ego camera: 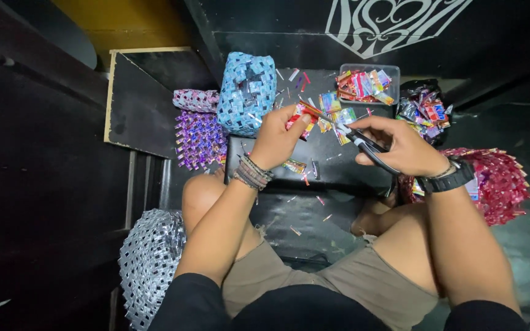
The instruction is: The person cuts colorful plastic product wrappers with scissors and folds the pieces together by hand to construct small pouches.
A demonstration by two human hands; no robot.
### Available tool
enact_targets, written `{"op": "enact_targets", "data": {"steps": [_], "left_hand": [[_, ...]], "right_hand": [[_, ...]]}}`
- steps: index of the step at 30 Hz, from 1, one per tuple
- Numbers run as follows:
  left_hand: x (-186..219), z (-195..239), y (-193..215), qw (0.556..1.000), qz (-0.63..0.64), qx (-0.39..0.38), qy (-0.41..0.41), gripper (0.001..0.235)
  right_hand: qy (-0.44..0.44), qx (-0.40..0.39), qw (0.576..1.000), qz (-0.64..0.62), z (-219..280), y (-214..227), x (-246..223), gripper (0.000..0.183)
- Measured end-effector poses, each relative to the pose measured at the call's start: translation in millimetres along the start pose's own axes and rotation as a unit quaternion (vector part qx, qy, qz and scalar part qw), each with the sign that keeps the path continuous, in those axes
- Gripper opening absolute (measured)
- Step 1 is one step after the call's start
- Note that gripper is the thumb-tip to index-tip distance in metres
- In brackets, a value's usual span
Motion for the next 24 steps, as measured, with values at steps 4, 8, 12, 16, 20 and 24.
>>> {"op": "enact_targets", "data": {"steps": [4, 8, 12, 16, 20, 24], "left_hand": [[8.5, 3.2, -4.6, 1.0, 0.004, -0.022, -0.009, 0.021], [7.6, 3.8, -4.4, 0.999, -0.005, -0.033, -0.014, 0.023], [10.2, 2.0, -5.1, 0.999, -0.013, -0.039, -0.015, 0.024], [7.2, 2.1, -7.6, 0.999, 0.004, -0.046, -0.019, 0.024], [12.5, 1.0, -7.8, 0.998, 0.003, -0.049, -0.028, 0.025], [15.8, 1.7, -8.0, 0.998, 0.0, -0.052, -0.031, 0.025]], "right_hand": [[0.005, -0.007, 1.0, -0.005, -3.1, -3.7, -1.3, 0.062], [0.007, -0.014, 1.0, -0.008, -6.3, -5.7, -0.6, 0.06], [-0.001, -0.014, 1.0, -0.009, -3.7, -6.9, -4.6, 0.059], [0.002, -0.006, 1.0, -0.003, -2.1, -5.9, -5.4, 0.056], [0.001, -0.002, 1.0, -0.004, -0.6, -4.0, -5.1, 0.055], [-0.003, -0.011, 1.0, -0.003, 1.2, -3.6, -4.8, 0.052]]}}
Point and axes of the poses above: each hand's wrist, its own z-axis away from the middle knuckle, its own y-axis out of the back of the hand, x = y × z, the point moved 10 cm from there along -z, towards the middle knuckle, and after that the axes turned 14 degrees about -y, right-handed, at the moved point
